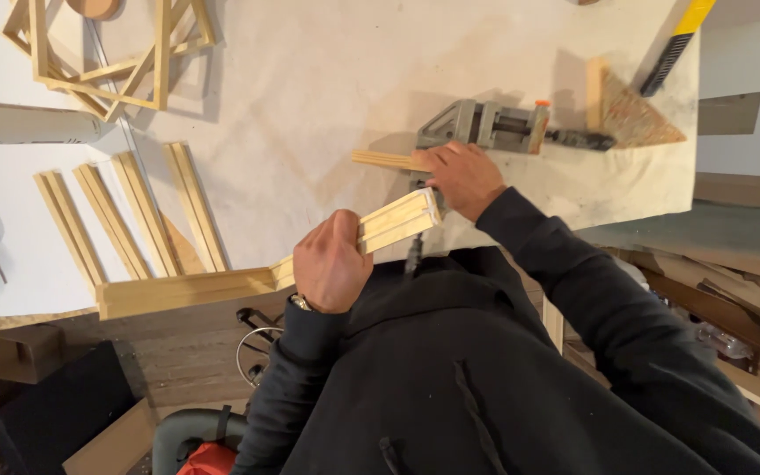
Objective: Assembling a small wooden frame by gluing and hammering wooden strips together using a miter clamp.
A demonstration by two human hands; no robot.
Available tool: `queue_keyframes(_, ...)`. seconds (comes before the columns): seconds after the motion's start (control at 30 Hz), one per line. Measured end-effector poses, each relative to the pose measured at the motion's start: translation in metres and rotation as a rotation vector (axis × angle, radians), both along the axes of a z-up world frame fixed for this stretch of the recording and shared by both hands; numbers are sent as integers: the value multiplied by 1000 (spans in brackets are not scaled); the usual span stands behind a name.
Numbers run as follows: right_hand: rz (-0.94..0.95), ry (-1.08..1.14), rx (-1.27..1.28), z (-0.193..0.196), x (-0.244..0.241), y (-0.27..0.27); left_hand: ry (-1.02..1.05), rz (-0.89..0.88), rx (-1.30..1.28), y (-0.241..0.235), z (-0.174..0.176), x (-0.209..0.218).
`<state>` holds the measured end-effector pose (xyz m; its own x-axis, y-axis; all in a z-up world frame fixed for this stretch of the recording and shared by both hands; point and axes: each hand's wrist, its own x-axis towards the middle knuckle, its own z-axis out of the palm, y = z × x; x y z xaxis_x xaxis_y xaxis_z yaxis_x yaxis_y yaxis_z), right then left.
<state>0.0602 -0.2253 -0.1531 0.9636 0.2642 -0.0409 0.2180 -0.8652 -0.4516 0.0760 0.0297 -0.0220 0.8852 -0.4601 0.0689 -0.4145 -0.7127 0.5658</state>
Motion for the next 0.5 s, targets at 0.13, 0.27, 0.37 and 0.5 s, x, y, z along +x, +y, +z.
queue_keyframes(0.13, 75, -75, -55, -6, -6, -6, 62, -54, 38, 5, -8, 12)
queue_keyframes(0.27, 25, -58, -84, 0, -14, -3, 145, -119, 100, 3, -25, 26)
queue_keyframes(0.37, -12, -71, -12, 9, -18, 0, 177, -203, 133, -2, -42, 38)
queue_keyframes(0.5, -109, -4, 64, 6, -29, -1, 182, -332, 145, -16, -61, 55)
